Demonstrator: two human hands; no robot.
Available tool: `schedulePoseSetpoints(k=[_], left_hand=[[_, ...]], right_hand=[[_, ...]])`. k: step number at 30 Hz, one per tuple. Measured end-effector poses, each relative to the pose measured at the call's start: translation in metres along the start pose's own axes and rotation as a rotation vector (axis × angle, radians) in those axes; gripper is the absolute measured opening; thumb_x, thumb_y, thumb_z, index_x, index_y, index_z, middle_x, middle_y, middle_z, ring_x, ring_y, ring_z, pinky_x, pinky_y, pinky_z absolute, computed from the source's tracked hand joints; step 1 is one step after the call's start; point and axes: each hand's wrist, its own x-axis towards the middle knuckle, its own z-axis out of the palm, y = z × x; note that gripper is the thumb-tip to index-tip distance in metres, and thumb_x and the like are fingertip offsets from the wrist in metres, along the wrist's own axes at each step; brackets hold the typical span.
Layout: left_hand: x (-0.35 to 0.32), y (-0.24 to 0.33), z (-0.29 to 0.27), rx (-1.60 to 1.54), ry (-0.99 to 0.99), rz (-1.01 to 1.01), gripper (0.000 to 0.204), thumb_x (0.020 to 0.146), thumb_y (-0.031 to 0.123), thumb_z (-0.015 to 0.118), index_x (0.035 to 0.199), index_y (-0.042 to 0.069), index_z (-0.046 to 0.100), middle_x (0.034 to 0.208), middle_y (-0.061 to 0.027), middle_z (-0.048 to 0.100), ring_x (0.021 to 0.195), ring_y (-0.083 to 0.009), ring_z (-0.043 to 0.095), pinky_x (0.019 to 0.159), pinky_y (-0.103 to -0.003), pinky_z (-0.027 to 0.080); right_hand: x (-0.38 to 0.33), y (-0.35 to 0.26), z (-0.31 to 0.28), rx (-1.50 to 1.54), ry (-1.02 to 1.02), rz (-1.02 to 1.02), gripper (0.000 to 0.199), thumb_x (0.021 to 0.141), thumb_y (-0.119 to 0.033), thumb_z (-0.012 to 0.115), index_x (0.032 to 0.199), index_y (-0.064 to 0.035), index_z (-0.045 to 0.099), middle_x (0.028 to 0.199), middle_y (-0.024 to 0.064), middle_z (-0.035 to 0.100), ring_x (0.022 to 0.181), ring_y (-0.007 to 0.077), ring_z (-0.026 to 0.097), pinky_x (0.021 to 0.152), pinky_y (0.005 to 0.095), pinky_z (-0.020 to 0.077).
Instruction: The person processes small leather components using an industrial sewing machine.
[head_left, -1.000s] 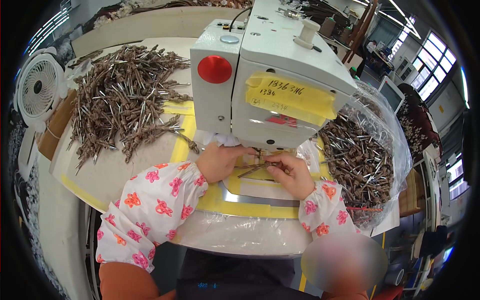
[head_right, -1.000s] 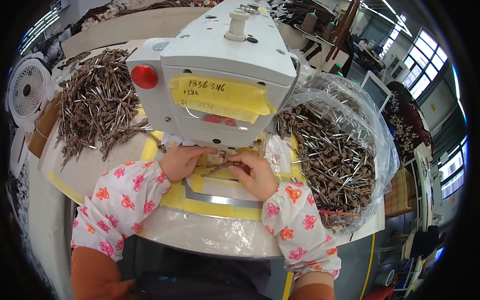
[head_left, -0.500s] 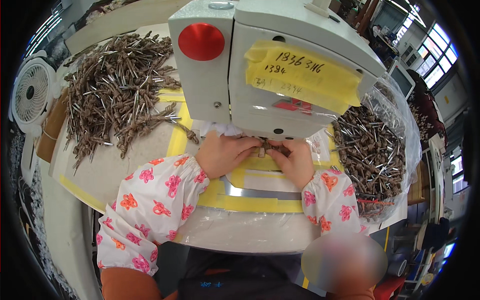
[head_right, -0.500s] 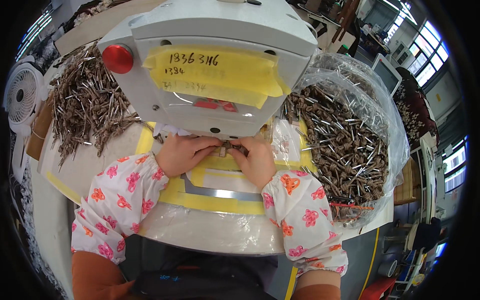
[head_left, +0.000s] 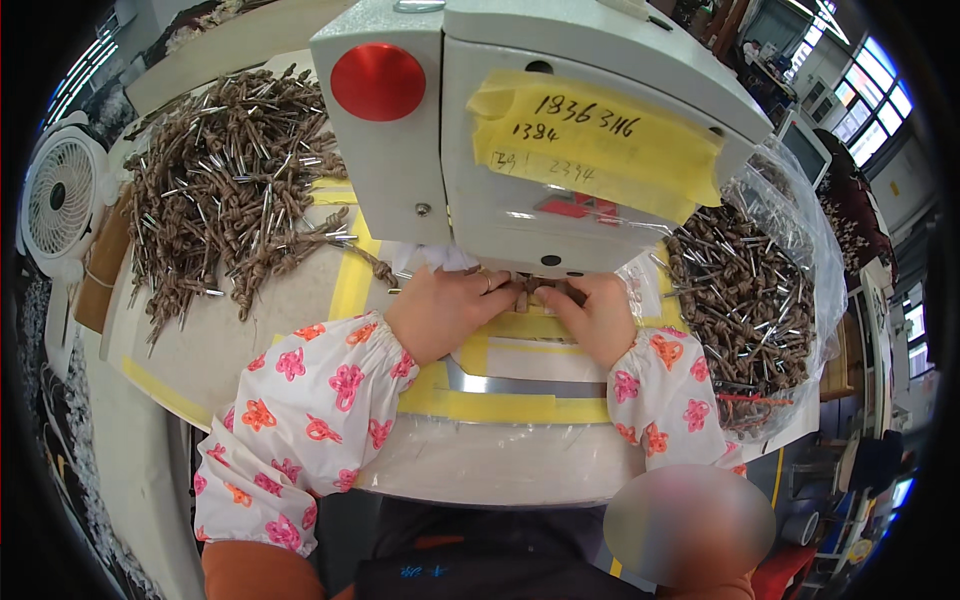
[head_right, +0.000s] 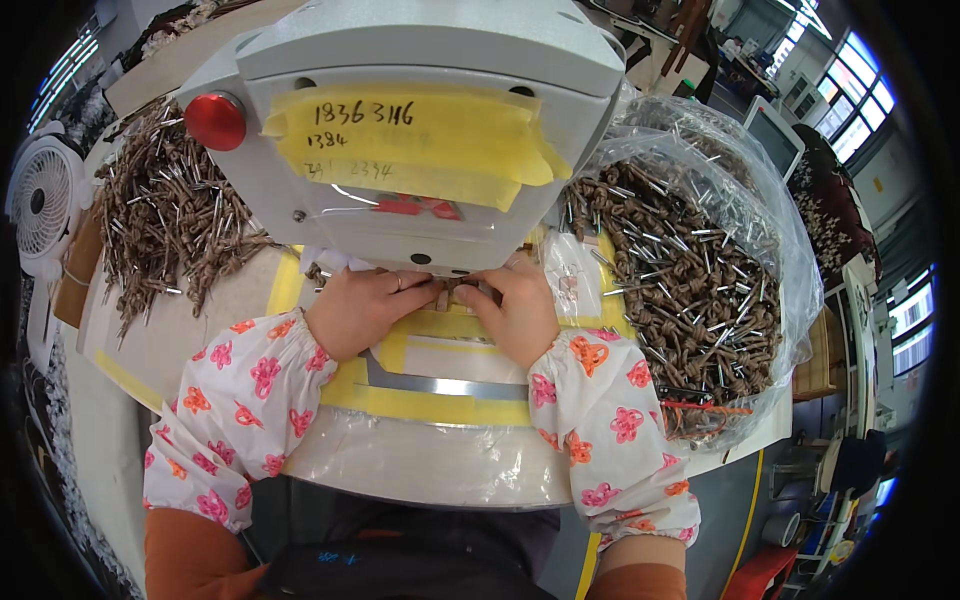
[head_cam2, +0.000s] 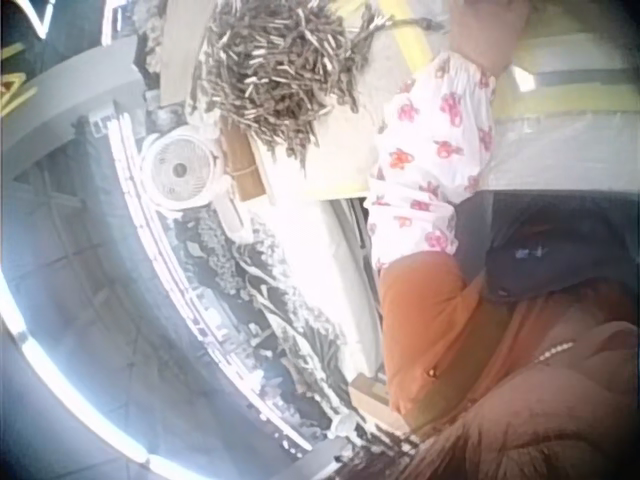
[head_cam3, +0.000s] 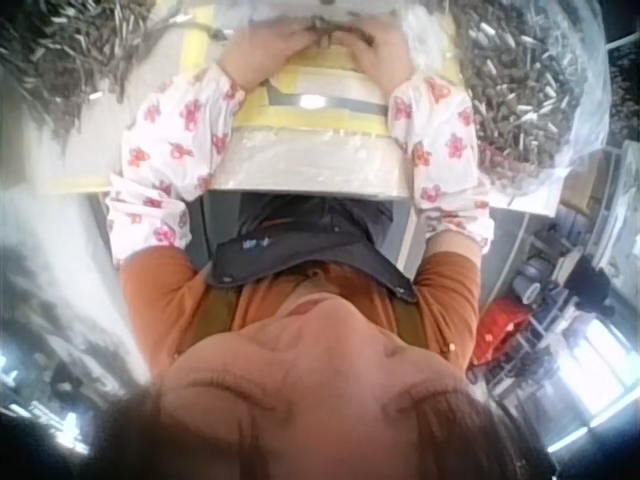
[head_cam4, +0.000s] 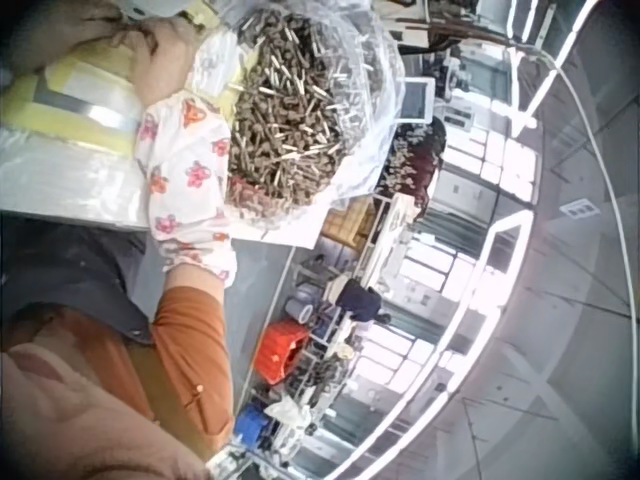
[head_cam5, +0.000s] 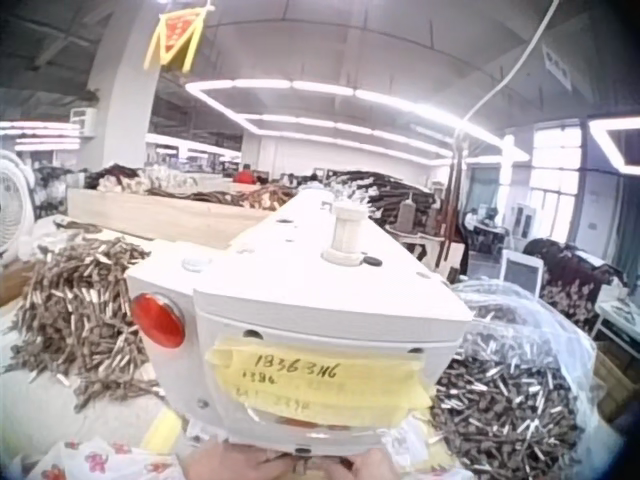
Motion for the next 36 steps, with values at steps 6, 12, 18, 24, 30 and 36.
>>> schedulePoseSetpoints(k=[6,12,18,24,30,36], left_hand=[[-0.001,0.001,0.000,0.018,-0.001,0.016,0.027,0.074,0.010,0.057,0.101,0.014,0.063,0.103,0.0000,0.063,0.088,-0.0178,0.063,0.070,-0.029,0.053],[0.005,0.004,0.000,0.066,-0.071,0.031,0.026,0.074,0.013,0.056,0.101,0.014,0.060,0.101,0.0010,0.061,0.082,-0.0185,0.063,0.067,-0.029,0.052],[-0.004,-0.001,0.004,-0.005,-0.048,0.005,0.028,0.076,0.011,0.054,0.103,0.014,0.060,0.105,0.0004,0.061,0.086,-0.0187,0.062,0.068,-0.029,0.052],[-0.008,-0.005,0.007,-0.024,0.058,-0.037,0.028,0.074,0.008,0.055,0.100,0.015,0.061,0.104,0.0037,0.061,0.085,-0.0176,0.063,0.062,-0.032,0.052],[-0.009,-0.003,0.001,-0.062,0.034,-0.075,0.035,0.069,0.006,0.058,0.102,0.015,0.065,0.104,-0.0013,0.064,0.096,-0.0205,0.061,0.083,-0.034,0.048],[0.004,-0.003,0.004,-0.059,0.064,0.011,0.033,0.069,0.004,0.058,0.100,0.013,0.066,0.103,-0.0015,0.065,0.093,-0.0211,0.062,0.080,-0.034,0.049]], right_hand=[[0.006,0.008,0.003,0.149,-0.075,0.148,0.020,0.071,-0.010,0.069,0.089,0.0000,0.066,0.077,0.0144,0.060,0.065,0.0253,0.056,0.058,0.0332,0.0444],[0.003,0.003,0.005,-0.307,0.089,-0.213,0.010,0.073,-0.008,0.066,0.082,-0.0043,0.064,0.077,0.0130,0.061,0.071,0.0295,0.058,0.063,0.0384,0.0432],[-0.001,-0.007,0.010,-0.189,0.184,-0.249,0.008,0.070,-0.004,0.064,0.078,-0.0023,0.064,0.081,0.0111,0.060,0.073,0.0311,0.058,0.064,0.0414,0.0436],[-0.004,-0.003,0.003,-0.176,0.108,-0.344,0.021,0.066,0.003,0.059,0.085,-0.0004,0.067,0.084,0.0129,0.059,0.077,0.0312,0.056,0.066,0.0417,0.0438],[-0.008,-0.010,0.001,-0.269,0.026,-0.298,0.028,0.066,0.002,0.057,0.092,-0.0022,0.067,0.092,0.0106,0.056,0.089,0.0283,0.052,0.074,0.0397,0.0373],[-0.012,-0.002,-0.002,-0.312,0.046,-0.267,0.028,0.067,0.001,0.056,0.093,-0.0026,0.067,0.096,0.0100,0.056,0.094,0.0273,0.050,0.075,0.0396,0.0361]])
